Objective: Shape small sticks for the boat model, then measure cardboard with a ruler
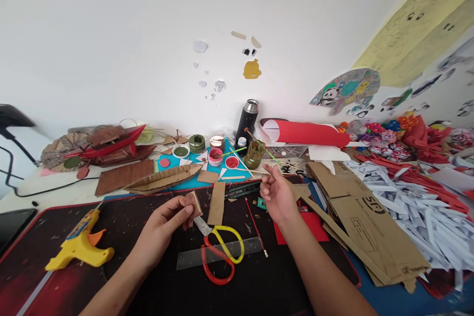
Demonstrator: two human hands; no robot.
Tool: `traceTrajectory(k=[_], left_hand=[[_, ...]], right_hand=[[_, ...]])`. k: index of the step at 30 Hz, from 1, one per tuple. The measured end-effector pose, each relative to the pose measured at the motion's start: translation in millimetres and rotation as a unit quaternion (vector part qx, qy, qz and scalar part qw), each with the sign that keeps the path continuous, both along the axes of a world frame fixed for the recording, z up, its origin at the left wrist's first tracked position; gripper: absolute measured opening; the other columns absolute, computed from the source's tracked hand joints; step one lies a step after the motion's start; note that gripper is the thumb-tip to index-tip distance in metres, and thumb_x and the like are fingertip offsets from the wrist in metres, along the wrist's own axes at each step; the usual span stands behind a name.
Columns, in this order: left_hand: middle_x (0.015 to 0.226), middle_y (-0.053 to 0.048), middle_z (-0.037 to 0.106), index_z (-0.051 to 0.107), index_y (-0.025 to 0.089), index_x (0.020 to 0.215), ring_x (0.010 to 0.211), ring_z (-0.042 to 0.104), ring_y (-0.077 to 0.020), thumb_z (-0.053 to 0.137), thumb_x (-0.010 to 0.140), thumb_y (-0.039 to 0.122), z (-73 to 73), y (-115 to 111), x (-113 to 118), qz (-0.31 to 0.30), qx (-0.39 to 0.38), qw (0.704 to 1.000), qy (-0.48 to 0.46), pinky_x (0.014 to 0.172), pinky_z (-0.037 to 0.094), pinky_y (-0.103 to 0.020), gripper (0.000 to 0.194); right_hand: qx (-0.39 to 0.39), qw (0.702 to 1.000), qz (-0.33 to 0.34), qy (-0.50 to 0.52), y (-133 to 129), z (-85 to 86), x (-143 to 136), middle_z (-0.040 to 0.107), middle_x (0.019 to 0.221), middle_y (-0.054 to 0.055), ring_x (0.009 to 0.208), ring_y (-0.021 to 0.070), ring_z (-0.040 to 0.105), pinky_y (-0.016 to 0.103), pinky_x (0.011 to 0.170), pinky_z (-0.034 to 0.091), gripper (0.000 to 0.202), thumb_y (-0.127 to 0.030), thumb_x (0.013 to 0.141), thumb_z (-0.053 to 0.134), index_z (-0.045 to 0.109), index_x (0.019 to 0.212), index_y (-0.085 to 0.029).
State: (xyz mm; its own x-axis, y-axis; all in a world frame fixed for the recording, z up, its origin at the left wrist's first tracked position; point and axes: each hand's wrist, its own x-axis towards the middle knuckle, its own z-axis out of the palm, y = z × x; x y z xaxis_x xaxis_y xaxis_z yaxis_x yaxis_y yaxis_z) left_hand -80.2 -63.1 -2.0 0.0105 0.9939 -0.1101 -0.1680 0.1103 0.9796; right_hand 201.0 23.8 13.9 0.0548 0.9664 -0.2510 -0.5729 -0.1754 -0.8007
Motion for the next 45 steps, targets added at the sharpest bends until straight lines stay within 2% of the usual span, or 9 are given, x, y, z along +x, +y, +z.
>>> traceTrajectory(k=[3, 5, 10, 18, 22, 26, 37, 41, 45], left_hand=[[0.076, 0.000, 0.063, 0.063, 0.021, 0.082, 0.068, 0.054, -0.0150, 0.081, 0.088, 0.055, -0.1, -0.1, -0.2, -0.008, 0.005, 1.000, 0.012, 0.065, 0.045, -0.027, 0.039], [0.078, 0.000, 0.064, 0.063, 0.021, 0.082, 0.069, 0.055, -0.0154, 0.079, 0.089, 0.057, 1.0, -0.7, -0.1, -0.020, 0.012, 0.999, 0.038, 0.065, 0.046, -0.027, 0.039], [0.081, -0.002, 0.068, 0.067, 0.022, 0.085, 0.077, 0.063, -0.0196, 0.069, 0.094, 0.057, 2.1, -4.3, 1.5, -0.060, 0.082, 0.972, 0.211, 0.074, 0.051, -0.030, 0.036], [0.091, -0.003, 0.080, 0.079, 0.026, 0.090, 0.084, 0.075, -0.0217, 0.067, 0.096, 0.056, -7.7, -6.6, 5.3, -0.101, 0.164, 0.929, 0.316, 0.078, 0.056, -0.028, 0.033], [0.105, -0.005, 0.084, 0.084, 0.028, 0.110, 0.094, 0.078, -0.0246, 0.066, 0.094, 0.064, -6.3, -5.6, -0.3, -0.031, 0.153, 0.928, 0.338, 0.084, 0.059, -0.029, 0.043], [0.085, -0.004, 0.080, 0.083, 0.025, 0.114, 0.072, 0.073, -0.0211, 0.057, 0.096, 0.069, 0.6, -4.3, -4.6, 0.045, 0.115, 0.930, 0.347, 0.069, 0.058, -0.027, 0.054], [0.090, -0.003, 0.084, 0.086, 0.028, 0.101, 0.077, 0.077, -0.0213, 0.058, 0.095, 0.064, -6.0, -5.6, -2.9, 0.014, 0.178, 0.904, 0.388, 0.079, 0.061, -0.026, 0.046], [0.087, -0.001, 0.083, 0.085, 0.028, 0.102, 0.073, 0.076, -0.0193, 0.057, 0.097, 0.063, -5.7, -6.9, -5.5, 0.020, 0.187, 0.901, 0.390, 0.072, 0.060, -0.023, 0.045], [0.089, -0.001, 0.083, 0.085, 0.029, 0.101, 0.075, 0.076, -0.0196, 0.057, 0.096, 0.064, -6.0, -7.5, -3.6, 0.014, 0.190, 0.899, 0.395, 0.073, 0.060, -0.023, 0.045]], right_hand=[[0.021, 0.997, 0.052, -0.054, -18.7, 1.7, -9.8, 0.061, 0.066, -0.006, 0.043, 0.0058, 0.047, 0.017, 0.037, 0.028, 0.061, -0.065, 0.072, 0.093, 0.075, 0.106, -0.018], [0.038, 0.988, 0.110, -0.097, -31.6, 2.6, -18.7, 0.060, 0.063, -0.006, 0.040, 0.0057, 0.046, 0.017, 0.036, 0.027, 0.056, -0.067, 0.080, 0.087, 0.074, 0.103, -0.018], [0.079, 0.942, 0.264, -0.192, -56.9, 0.0, -45.4, 0.063, 0.062, -0.005, 0.039, 0.0074, 0.047, 0.019, 0.037, 0.028, 0.047, -0.063, 0.091, 0.075, 0.072, 0.105, -0.019], [0.119, 0.894, 0.277, -0.330, -69.9, -7.9, -65.3, 0.058, 0.062, -0.006, 0.053, 0.0114, 0.054, 0.022, 0.053, 0.041, 0.020, -0.042, 0.097, 0.069, 0.071, 0.093, -0.022], [0.148, 0.871, 0.233, -0.406, -66.1, -5.9, -50.3, 0.061, 0.067, -0.004, 0.063, 0.0135, 0.057, 0.024, 0.059, 0.041, 0.022, -0.042, 0.099, 0.068, 0.071, 0.089, -0.022], [0.146, 0.843, 0.193, -0.481, -56.7, -4.2, -26.6, 0.061, 0.067, -0.005, 0.062, 0.0132, 0.053, 0.025, 0.059, 0.035, 0.022, -0.040, 0.099, 0.067, 0.071, 0.088, -0.021], [0.164, 0.685, 0.185, -0.686, -47.0, 11.3, -2.9, 0.071, 0.074, 0.000, 0.070, 0.0164, 0.060, 0.028, 0.065, 0.031, 0.030, -0.040, 0.106, 0.065, 0.077, 0.086, -0.022], [0.137, 0.657, 0.197, -0.715, -61.2, 27.1, 36.3, 0.071, 0.072, 0.000, 0.070, 0.0175, 0.063, 0.028, 0.066, 0.033, 0.028, -0.044, 0.107, 0.064, 0.080, 0.096, -0.023], [0.074, 0.597, 0.244, -0.760, -76.2, 44.8, 77.8, 0.078, 0.084, 0.003, 0.081, 0.0217, 0.070, 0.029, 0.067, 0.038, 0.023, -0.037, 0.104, 0.068, 0.080, 0.118, -0.024]])
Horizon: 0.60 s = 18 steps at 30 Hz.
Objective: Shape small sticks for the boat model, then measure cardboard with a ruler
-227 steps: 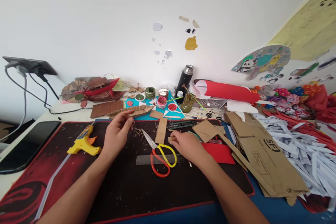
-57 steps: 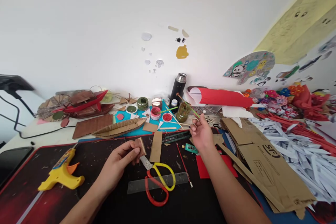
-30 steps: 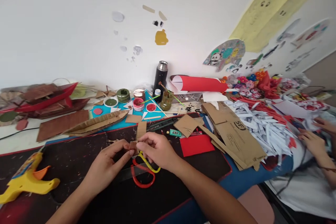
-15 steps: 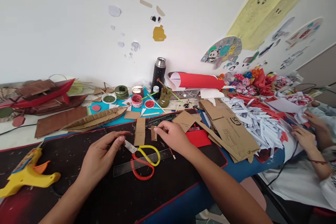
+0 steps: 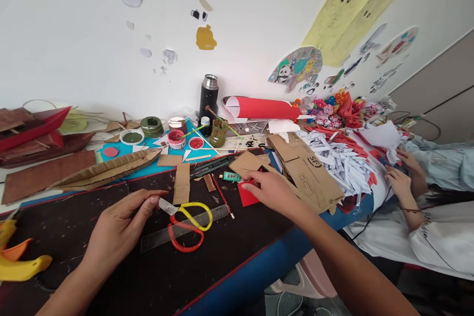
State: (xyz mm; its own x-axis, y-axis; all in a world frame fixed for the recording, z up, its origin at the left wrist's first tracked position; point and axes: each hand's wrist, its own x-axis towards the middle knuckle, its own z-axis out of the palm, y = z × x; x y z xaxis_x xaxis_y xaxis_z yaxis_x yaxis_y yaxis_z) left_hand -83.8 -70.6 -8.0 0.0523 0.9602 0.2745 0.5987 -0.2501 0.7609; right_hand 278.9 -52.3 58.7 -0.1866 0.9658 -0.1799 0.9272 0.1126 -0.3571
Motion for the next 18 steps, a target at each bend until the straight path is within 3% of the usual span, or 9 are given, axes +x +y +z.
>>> traceTrajectory(k=[5, 11, 18], left_hand=[[0.091, -0.001, 0.085, 0.085, 0.030, 0.096, 0.074, 0.076, -0.0211, 0.057, 0.095, 0.067, 1.0, 1.2, 3.9, -0.013, -0.023, 1.000, 0.009, 0.075, 0.060, -0.025, 0.047], [0.080, 0.001, 0.080, 0.085, 0.029, 0.096, 0.066, 0.071, -0.0202, 0.058, 0.094, 0.071, 7.8, 0.9, 5.5, 0.005, -0.046, 0.999, 0.007, 0.067, 0.058, -0.026, 0.050], [0.087, 0.000, 0.083, 0.085, 0.029, 0.094, 0.071, 0.074, -0.0217, 0.056, 0.094, 0.075, 9.0, 0.0, 6.4, 0.005, -0.036, 0.999, 0.019, 0.072, 0.059, -0.027, 0.054]], right_hand=[[-0.049, 0.995, 0.005, -0.082, -5.8, 2.1, 18.2, 0.082, 0.097, 0.009, 0.098, 0.0304, 0.075, 0.034, 0.078, 0.047, 0.044, -0.037, 0.104, 0.070, 0.070, 0.143, -0.020], [-0.049, 0.992, 0.023, -0.118, -7.0, -8.3, 21.4, 0.082, 0.103, 0.013, 0.103, 0.0339, 0.076, 0.037, 0.084, 0.051, 0.047, -0.037, 0.100, 0.073, 0.068, 0.143, -0.019], [-0.042, 0.991, 0.045, -0.121, -4.3, -17.2, 26.8, 0.083, 0.105, 0.012, 0.108, 0.0346, 0.076, 0.037, 0.087, 0.052, 0.068, -0.042, 0.097, 0.077, 0.056, 0.158, -0.021]])
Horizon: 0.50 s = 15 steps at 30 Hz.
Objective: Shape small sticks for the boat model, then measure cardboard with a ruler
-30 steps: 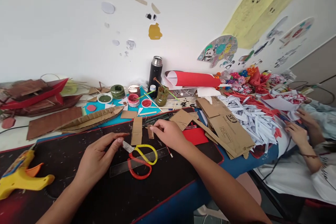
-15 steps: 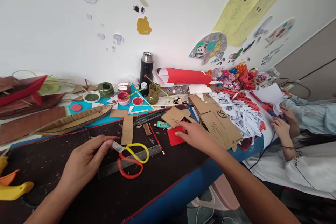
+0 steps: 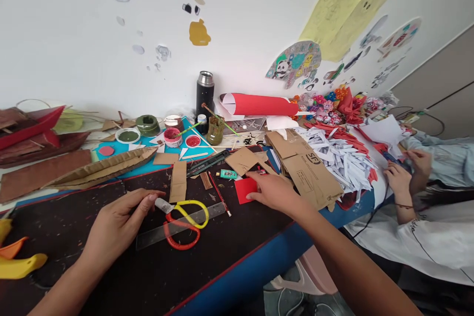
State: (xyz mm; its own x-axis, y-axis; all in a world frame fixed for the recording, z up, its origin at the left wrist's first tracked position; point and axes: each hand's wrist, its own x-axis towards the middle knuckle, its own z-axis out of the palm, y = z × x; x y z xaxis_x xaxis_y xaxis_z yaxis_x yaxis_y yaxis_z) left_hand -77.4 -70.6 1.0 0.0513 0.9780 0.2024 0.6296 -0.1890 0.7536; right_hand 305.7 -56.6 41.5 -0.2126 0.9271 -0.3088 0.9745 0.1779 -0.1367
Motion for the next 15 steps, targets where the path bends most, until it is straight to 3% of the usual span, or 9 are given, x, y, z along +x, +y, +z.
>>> traceTrajectory(k=[6, 11, 15], left_hand=[[0.084, -0.002, 0.082, 0.085, 0.027, 0.093, 0.070, 0.074, -0.0215, 0.057, 0.094, 0.074, 1.0, -1.1, 0.1, -0.004, 0.012, 1.000, -0.008, 0.072, 0.059, -0.027, 0.054], [0.090, -0.002, 0.084, 0.085, 0.029, 0.093, 0.076, 0.075, -0.0232, 0.058, 0.095, 0.071, 1.4, -2.3, 0.9, -0.014, 0.014, 1.000, -0.008, 0.077, 0.060, -0.029, 0.050], [0.090, -0.002, 0.084, 0.085, 0.029, 0.094, 0.075, 0.076, -0.0218, 0.057, 0.096, 0.067, -2.5, -1.0, -1.5, -0.019, 0.030, 0.999, -0.004, 0.075, 0.059, -0.026, 0.048]], right_hand=[[0.007, 0.999, -0.002, -0.044, 0.6, -1.4, -2.0, 0.082, 0.099, 0.011, 0.108, 0.0340, 0.077, 0.035, 0.085, 0.051, 0.050, -0.042, 0.099, 0.074, 0.066, 0.144, -0.022], [0.001, 0.999, 0.008, -0.031, 1.1, -1.8, -4.8, 0.082, 0.100, 0.011, 0.105, 0.0339, 0.077, 0.036, 0.084, 0.050, 0.060, -0.043, 0.097, 0.077, 0.061, 0.151, -0.023], [-0.001, 0.999, 0.003, -0.037, 4.6, -3.9, -7.4, 0.081, 0.099, 0.011, 0.103, 0.0336, 0.076, 0.034, 0.081, 0.048, 0.050, -0.042, 0.095, 0.079, 0.067, 0.139, -0.021]])
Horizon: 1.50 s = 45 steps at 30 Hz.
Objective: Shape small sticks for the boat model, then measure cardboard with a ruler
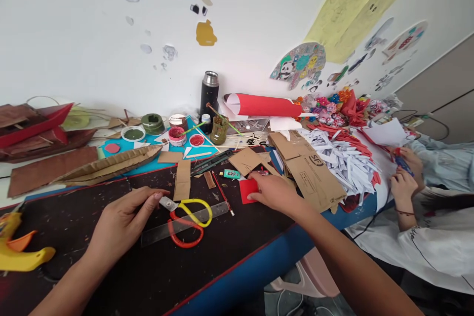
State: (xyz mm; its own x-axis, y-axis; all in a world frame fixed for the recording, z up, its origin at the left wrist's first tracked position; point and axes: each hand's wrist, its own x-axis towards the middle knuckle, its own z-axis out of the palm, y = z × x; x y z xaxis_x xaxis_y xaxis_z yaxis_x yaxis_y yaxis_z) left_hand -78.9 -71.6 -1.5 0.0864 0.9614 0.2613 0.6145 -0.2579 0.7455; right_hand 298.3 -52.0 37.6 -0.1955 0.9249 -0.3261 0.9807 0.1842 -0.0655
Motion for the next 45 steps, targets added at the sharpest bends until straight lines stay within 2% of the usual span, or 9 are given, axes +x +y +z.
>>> traceTrajectory(k=[7, 11, 18, 25, 30, 34, 38, 42, 45], left_hand=[[0.094, -0.003, 0.085, 0.085, 0.029, 0.094, 0.082, 0.078, -0.0223, 0.056, 0.097, 0.063, -3.5, -0.6, -1.3, -0.005, -0.003, 1.000, -0.002, 0.077, 0.058, -0.025, 0.045], [0.090, -0.003, 0.083, 0.085, 0.028, 0.094, 0.078, 0.076, -0.0208, 0.057, 0.097, 0.062, -1.5, -1.8, -0.2, -0.006, -0.011, 1.000, -0.007, 0.076, 0.057, -0.024, 0.044], [0.094, -0.007, 0.084, 0.085, 0.027, 0.095, 0.084, 0.078, -0.0253, 0.059, 0.094, 0.070, 6.8, -3.0, 4.5, -0.023, -0.060, 0.996, -0.059, 0.077, 0.060, -0.028, 0.050], [0.092, -0.008, 0.083, 0.083, 0.023, 0.102, 0.086, 0.076, -0.0271, 0.066, 0.092, 0.061, 21.1, -4.5, 12.3, -0.119, -0.153, 0.971, -0.139, 0.081, 0.062, -0.035, 0.043], [0.068, 0.001, 0.067, 0.073, 0.021, 0.080, 0.059, 0.056, -0.0139, 0.071, 0.090, 0.059, 19.3, 1.3, 0.5, -0.071, -0.188, 0.955, -0.220, 0.057, 0.048, -0.024, 0.040], [0.062, 0.006, 0.055, 0.066, 0.019, 0.080, 0.048, 0.043, -0.0070, 0.083, 0.083, 0.055, 16.0, 7.4, -12.6, 0.051, -0.179, 0.901, -0.392, 0.045, 0.034, -0.018, 0.040], [0.063, 0.006, 0.057, 0.062, 0.018, 0.077, 0.044, 0.045, -0.0059, 0.095, 0.069, 0.052, 20.5, 12.1, -18.4, 0.118, -0.160, 0.844, -0.498, 0.039, 0.033, -0.017, 0.047], [0.065, 0.006, 0.060, 0.064, 0.018, 0.081, 0.043, 0.049, -0.0066, 0.099, 0.064, 0.048, 23.6, 14.3, -20.6, 0.163, -0.119, 0.831, -0.518, 0.037, 0.035, -0.017, 0.049], [0.066, 0.004, 0.064, 0.065, 0.018, 0.080, 0.045, 0.053, -0.0086, 0.098, 0.067, 0.049, 20.1, 14.3, -18.9, 0.155, -0.113, 0.845, -0.499, 0.038, 0.040, -0.018, 0.047]], right_hand=[[0.014, 0.994, -0.020, 0.104, -0.8, 13.0, -2.2, 0.074, 0.081, 0.002, 0.080, 0.0221, 0.068, 0.030, 0.069, 0.038, 0.012, -0.035, 0.101, 0.070, 0.074, 0.103, -0.025], [-0.013, 0.975, -0.043, 0.215, -0.2, 24.2, -11.0, 0.061, 0.065, -0.003, 0.063, 0.0160, 0.054, 0.028, 0.061, 0.031, 0.019, -0.035, 0.099, 0.070, 0.072, 0.085, -0.023], [-0.119, 0.880, -0.129, 0.442, 6.7, 17.9, -48.3, 0.055, 0.059, -0.007, 0.049, 0.0107, 0.042, 0.025, 0.051, 0.030, 0.024, -0.044, 0.092, 0.074, 0.070, 0.086, -0.021], [-0.106, 0.886, -0.036, 0.449, 16.1, 10.7, -124.2, 0.068, 0.068, -0.003, 0.059, 0.0127, 0.055, 0.025, 0.054, 0.033, 0.018, -0.039, 0.093, 0.075, 0.074, 0.088, -0.022], [-0.055, 0.892, 0.038, 0.448, 30.2, 4.6, -154.3, 0.071, 0.075, -0.001, 0.065, 0.0139, 0.058, 0.027, 0.059, 0.036, 0.019, -0.039, 0.098, 0.069, 0.076, 0.090, -0.022], [-0.032, 0.839, -0.010, 0.542, 47.6, -9.5, -152.6, 0.069, 0.077, 0.000, 0.067, 0.0146, 0.058, 0.027, 0.061, 0.040, 0.028, -0.047, 0.099, 0.067, 0.073, 0.091, -0.021], [-0.107, 0.759, -0.085, 0.637, 59.9, -22.3, -149.7, 0.040, 0.052, -0.010, 0.045, 0.0100, 0.035, 0.024, 0.046, 0.027, 0.048, -0.069, 0.091, 0.071, 0.066, 0.085, -0.021], [-0.135, 0.677, -0.122, 0.713, 61.6, -32.0, -149.8, 0.034, 0.048, -0.013, 0.039, 0.0061, 0.026, 0.022, 0.041, 0.021, 0.057, -0.075, 0.082, 0.078, 0.060, 0.078, -0.022], [-0.146, 0.665, -0.135, 0.720, 56.9, -38.4, -148.8, 0.045, 0.048, -0.009, 0.038, 0.0075, 0.039, 0.021, 0.038, 0.021, 0.060, -0.077, 0.082, 0.078, 0.055, 0.075, -0.022]])
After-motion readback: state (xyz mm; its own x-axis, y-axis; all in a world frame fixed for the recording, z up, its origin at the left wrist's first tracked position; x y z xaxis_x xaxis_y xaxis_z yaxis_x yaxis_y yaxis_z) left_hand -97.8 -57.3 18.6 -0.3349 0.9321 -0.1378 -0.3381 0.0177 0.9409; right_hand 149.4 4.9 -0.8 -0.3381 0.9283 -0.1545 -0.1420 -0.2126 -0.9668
